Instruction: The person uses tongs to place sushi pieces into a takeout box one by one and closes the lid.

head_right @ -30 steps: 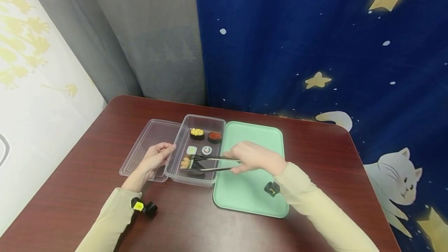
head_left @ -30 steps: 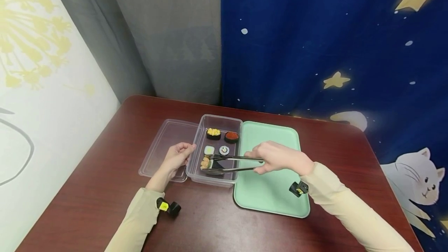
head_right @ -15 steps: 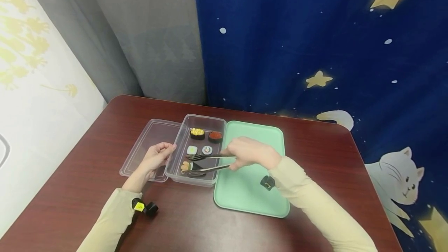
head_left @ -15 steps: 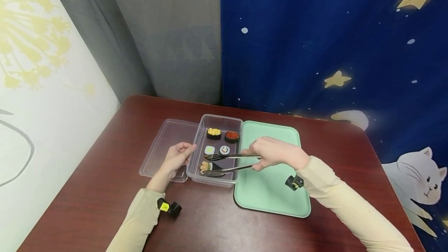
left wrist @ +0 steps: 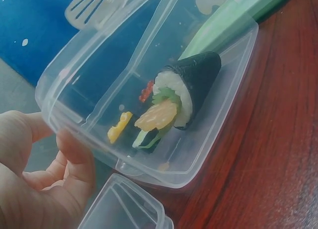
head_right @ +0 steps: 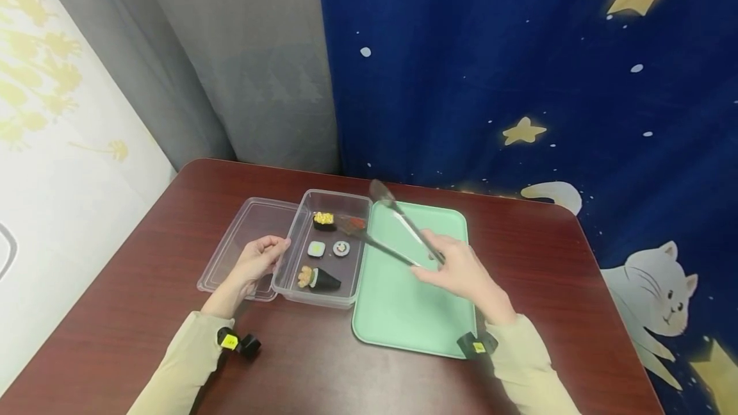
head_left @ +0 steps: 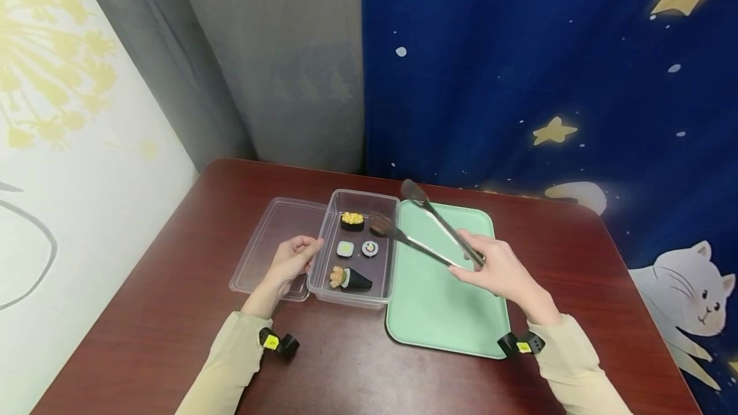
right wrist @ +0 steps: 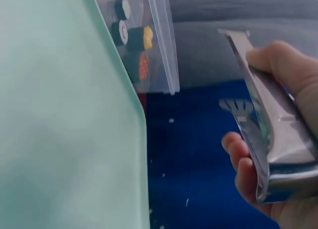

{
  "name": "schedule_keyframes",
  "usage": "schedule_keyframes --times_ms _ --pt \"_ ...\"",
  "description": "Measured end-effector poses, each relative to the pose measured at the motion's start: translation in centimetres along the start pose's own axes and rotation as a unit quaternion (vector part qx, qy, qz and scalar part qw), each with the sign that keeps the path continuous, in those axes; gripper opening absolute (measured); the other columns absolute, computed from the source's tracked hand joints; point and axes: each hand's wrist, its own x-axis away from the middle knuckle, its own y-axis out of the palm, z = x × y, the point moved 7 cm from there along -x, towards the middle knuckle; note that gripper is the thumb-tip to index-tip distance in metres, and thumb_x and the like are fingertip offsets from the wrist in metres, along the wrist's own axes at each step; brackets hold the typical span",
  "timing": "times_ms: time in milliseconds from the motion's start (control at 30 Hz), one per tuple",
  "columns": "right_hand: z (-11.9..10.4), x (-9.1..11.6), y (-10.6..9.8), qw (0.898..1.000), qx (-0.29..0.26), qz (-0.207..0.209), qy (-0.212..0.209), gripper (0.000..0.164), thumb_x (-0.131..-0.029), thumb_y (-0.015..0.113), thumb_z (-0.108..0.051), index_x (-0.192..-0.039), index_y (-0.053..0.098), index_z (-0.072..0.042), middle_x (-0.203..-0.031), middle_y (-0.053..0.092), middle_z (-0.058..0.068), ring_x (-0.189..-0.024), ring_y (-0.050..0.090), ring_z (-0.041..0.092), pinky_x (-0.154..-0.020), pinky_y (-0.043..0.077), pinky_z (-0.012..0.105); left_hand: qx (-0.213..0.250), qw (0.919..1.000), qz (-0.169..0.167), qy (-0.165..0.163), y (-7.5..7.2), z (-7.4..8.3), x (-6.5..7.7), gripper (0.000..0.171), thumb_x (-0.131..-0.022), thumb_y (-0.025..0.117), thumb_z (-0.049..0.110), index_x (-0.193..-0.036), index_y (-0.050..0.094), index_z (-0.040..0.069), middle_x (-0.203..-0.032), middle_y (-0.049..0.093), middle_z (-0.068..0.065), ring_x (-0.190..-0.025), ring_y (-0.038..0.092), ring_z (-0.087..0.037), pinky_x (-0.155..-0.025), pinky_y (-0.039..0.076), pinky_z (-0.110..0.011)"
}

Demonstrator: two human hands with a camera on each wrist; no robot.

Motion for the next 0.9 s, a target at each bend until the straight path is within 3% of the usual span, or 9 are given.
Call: schedule_keyframes --times_ms 200,300,433,633,700,900 --pt "2.9 3.6 -2.1 0.986 0.034 0.126 0.101 0.063 -0.073 0.080 -0.023 -0.127 0.055 -0.002 -0.076 0.061 0.005 -0.058 0.048 0.010 -0.051 0.041 0.025 0.000 1.0000 0.009 0.004 -0.1 -0.1 0.0 0.020 -0.091 0.063 0.015 -0.092 0.054 -0.003 -0.059 0.047 0.001 -0.047 0.042 -0.004 -0.043 0.038 -0.017" --pt "4.7 5.3 -2.8 0.971 0.052 0.175 0.153 0.061 -0.073 0.080 -0.023 -0.126 0.056 -0.003 -0.071 0.062 0.005 -0.057 0.050 0.010 -0.050 0.039 0.026 0.001 1.0000 0.007 0.003 -0.1 -0.2 -0.1 0.020 -0.091 0.062 0.015 -0.093 0.054 -0.003 -0.059 0.047 0.002 -0.047 0.042 -0.004 -0.043 0.038 -0.017" --pt "6.8 7.4 -3.2 0.949 0.072 0.211 0.223 0.057 -0.075 0.077 -0.026 -0.123 0.057 -0.004 -0.064 0.061 0.002 -0.053 0.051 0.008 -0.052 0.039 0.029 0.003 1.0000 0.004 0.001 -0.1 -0.3 -0.1 0.020 -0.091 0.062 0.015 -0.092 0.053 -0.003 -0.058 0.047 0.004 -0.047 0.042 -0.004 -0.043 0.038 -0.017" --pt "9.6 10.2 -2.4 0.910 0.090 0.179 0.363 0.062 -0.082 0.066 -0.044 -0.126 0.053 -0.002 -0.050 0.047 0.003 -0.057 0.052 0.034 -0.051 0.036 0.040 0.003 1.0000 0.003 -0.006 0.0 -0.1 0.1 0.018 -0.092 0.061 0.015 -0.091 0.053 -0.001 -0.058 0.047 0.003 -0.047 0.042 -0.005 -0.044 0.038 -0.018" --pt "10.3 10.9 -2.0 0.900 0.101 0.160 0.392 0.069 -0.083 0.063 -0.048 -0.128 0.049 0.002 -0.055 0.054 0.012 -0.064 0.055 0.042 -0.051 0.038 0.043 0.003 0.9999 -0.001 -0.010 0.1 0.5 0.5 0.018 -0.093 0.060 0.013 -0.093 0.053 -0.004 -0.058 0.047 0.002 -0.047 0.042 -0.005 -0.044 0.038 -0.018" --pt "12.0 12.2 -0.8 0.891 0.121 0.120 0.421 0.081 -0.083 0.060 -0.052 -0.129 0.042 0.013 -0.088 0.059 0.037 -0.068 0.056 0.048 -0.044 0.038 0.042 0.007 0.9999 -0.005 -0.011 0.1 0.2 0.3 0.019 -0.093 0.060 0.015 -0.094 0.053 -0.003 -0.059 0.047 0.003 -0.048 0.043 -0.005 -0.044 0.039 -0.018"
